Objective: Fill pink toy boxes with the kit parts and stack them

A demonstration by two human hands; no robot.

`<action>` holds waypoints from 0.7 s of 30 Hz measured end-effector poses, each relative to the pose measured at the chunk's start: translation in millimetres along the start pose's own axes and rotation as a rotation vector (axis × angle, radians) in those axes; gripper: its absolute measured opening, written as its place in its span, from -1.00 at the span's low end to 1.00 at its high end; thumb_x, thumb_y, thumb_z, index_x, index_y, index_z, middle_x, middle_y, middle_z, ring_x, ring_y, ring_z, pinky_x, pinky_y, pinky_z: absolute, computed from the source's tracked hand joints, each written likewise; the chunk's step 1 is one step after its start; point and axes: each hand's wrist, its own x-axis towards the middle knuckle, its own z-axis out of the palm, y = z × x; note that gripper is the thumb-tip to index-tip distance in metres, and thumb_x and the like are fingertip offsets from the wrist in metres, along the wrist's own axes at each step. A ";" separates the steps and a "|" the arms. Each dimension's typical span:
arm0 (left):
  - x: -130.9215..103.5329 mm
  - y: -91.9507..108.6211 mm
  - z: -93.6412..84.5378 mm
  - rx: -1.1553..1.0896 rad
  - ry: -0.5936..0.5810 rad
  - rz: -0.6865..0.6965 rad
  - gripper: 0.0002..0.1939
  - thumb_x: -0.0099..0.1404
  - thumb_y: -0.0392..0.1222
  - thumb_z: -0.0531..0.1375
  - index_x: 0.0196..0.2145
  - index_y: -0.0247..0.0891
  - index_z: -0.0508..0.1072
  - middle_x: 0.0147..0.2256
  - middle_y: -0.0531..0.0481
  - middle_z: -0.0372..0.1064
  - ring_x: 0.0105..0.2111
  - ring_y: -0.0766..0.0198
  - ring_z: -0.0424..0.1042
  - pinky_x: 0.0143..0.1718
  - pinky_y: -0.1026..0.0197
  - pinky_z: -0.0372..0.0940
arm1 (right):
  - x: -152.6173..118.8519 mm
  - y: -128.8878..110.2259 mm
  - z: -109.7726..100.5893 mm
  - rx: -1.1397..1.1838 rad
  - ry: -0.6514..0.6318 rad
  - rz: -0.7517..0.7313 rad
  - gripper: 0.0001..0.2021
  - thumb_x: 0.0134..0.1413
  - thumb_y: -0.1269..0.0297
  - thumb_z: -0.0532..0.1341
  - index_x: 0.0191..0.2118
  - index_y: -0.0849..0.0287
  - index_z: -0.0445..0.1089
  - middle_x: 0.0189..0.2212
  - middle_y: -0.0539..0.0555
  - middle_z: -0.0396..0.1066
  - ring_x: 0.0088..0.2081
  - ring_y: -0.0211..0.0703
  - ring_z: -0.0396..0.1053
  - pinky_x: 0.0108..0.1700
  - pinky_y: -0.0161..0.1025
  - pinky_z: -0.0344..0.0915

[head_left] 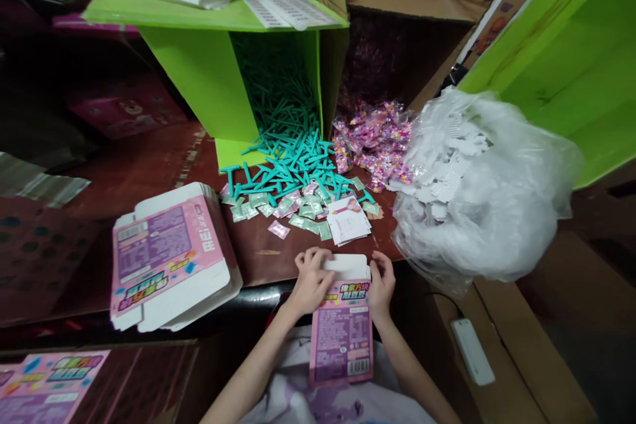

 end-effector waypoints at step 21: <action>-13.1 10.3 4.9 -1.561 0.350 -0.815 -0.34 -0.03 -0.28 0.29 0.09 -0.22 0.37 -0.24 -0.04 0.50 -0.36 0.29 0.45 -0.28 0.30 0.29 | -0.8 -23.0 -9.7 0.619 -0.606 0.687 -0.54 0.02 0.21 0.21 0.09 0.11 0.31 -0.06 0.07 0.45 -0.06 -0.04 0.42 -0.04 -0.10 0.32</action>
